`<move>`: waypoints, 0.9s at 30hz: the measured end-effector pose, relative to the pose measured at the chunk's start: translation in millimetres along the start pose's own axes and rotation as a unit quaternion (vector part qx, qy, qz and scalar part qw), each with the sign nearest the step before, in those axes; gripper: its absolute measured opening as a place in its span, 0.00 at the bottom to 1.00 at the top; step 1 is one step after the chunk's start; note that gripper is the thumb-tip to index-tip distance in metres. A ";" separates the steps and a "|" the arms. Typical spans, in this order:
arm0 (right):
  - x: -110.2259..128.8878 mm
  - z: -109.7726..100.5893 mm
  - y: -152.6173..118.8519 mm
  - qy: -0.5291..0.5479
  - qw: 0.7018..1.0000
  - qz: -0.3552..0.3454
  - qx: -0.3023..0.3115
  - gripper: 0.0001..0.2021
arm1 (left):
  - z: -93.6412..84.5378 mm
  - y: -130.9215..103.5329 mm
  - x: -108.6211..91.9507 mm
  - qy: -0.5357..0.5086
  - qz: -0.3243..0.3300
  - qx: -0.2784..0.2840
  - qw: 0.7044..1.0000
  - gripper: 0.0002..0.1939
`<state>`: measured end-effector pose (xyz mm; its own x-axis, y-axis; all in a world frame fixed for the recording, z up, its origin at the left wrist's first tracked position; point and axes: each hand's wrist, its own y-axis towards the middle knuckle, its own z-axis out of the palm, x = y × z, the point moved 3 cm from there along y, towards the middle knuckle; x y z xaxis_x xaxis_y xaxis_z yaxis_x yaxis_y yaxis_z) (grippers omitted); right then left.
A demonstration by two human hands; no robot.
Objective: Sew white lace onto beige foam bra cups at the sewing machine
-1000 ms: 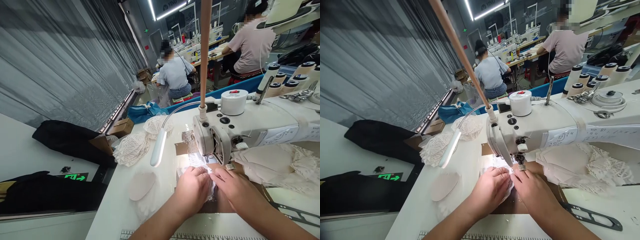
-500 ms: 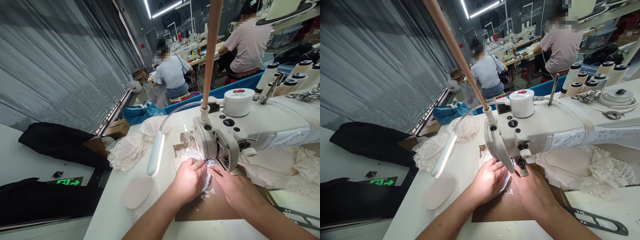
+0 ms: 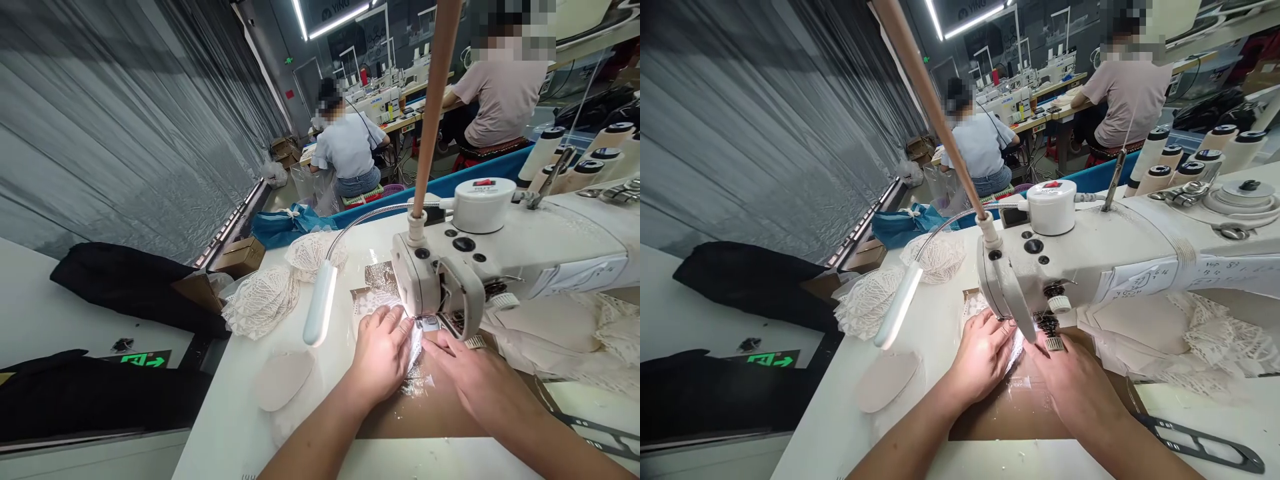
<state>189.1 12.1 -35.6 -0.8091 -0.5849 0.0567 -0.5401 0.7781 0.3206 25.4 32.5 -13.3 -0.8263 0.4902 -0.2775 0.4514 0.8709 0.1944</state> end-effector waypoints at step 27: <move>-6.5 -3.5 -6.1 0.074 0.997 -0.025 -0.030 0.22 | -19.5 -25.4 -24.4 -0.091 0.075 0.097 0.988 0.19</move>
<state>198.5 10.3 -34.6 -0.7360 -0.6538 0.1757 -0.5613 0.7344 0.3815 27.5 -2.3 6.8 -0.6792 0.5964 -0.4278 0.6344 0.7702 0.0665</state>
